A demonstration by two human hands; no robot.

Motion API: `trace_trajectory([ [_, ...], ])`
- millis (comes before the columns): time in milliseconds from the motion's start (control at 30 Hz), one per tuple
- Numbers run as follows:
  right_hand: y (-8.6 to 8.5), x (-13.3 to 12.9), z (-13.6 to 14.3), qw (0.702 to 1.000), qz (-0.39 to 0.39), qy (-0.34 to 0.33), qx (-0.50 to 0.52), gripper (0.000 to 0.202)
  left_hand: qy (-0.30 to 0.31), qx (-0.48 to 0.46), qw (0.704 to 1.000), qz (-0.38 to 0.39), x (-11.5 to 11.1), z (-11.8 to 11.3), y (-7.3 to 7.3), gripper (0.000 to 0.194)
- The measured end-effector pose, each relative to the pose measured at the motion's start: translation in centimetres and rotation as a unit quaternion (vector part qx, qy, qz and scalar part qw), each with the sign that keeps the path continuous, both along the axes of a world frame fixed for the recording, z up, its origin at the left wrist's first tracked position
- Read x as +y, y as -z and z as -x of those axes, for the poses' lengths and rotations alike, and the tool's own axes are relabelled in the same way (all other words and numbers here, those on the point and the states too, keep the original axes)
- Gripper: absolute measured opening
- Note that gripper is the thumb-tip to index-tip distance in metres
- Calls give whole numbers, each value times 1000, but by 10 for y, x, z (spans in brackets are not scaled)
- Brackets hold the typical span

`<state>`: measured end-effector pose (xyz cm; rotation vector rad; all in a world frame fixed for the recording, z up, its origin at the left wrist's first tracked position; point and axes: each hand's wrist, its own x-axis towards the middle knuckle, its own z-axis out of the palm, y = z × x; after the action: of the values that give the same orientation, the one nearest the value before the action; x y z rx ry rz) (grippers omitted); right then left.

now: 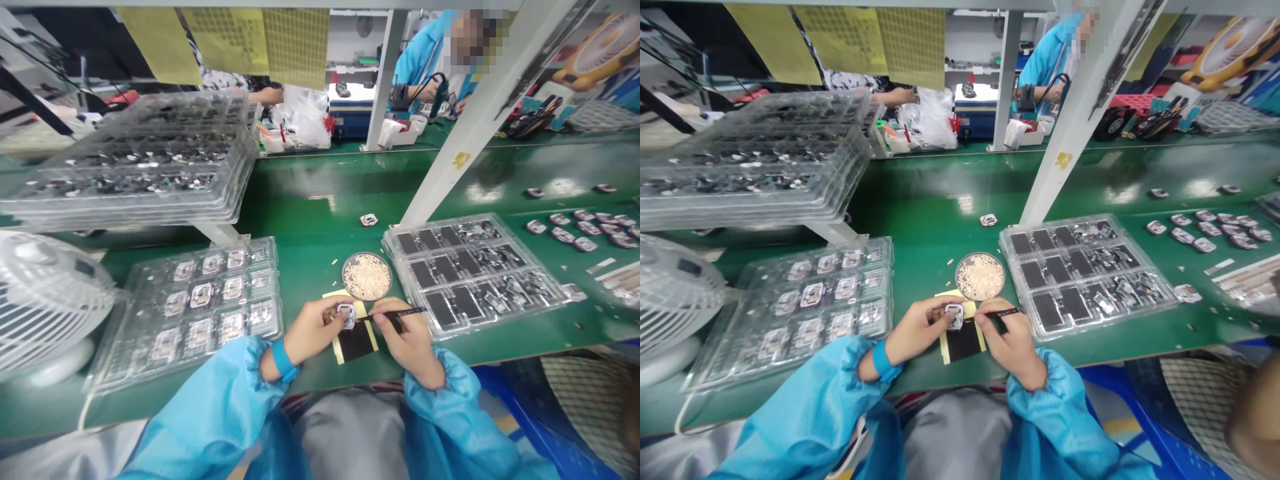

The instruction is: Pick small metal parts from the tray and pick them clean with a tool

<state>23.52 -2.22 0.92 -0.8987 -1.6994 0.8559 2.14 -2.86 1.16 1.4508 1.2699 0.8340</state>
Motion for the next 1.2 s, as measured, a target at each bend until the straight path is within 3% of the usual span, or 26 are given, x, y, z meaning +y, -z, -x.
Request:
trace_trajectory([
  [367, 8, 2, 0, 998, 62, -9, -2, 9, -24, -47, 999, 15, 0, -1, -1, 37],
  [600, 0, 1, -5, 985, 118, -93, 84, 13, -28, -99, 993, 63, 2, 0, -4, 36],
  [733, -5, 1, 1, 989, 81, -47, 112, 9, -20, -102, 992, 67, 3, 2, -8, 37],
  [933, -8, 7, 15, 999, -11, -6, 34, 12, 6, -141, 987, 72, 2, 3, -8, 39],
  [1200, -2, 3, 13, 988, 87, -21, 127, 11, 33, -255, 957, 135, -1, 3, -23, 40],
])
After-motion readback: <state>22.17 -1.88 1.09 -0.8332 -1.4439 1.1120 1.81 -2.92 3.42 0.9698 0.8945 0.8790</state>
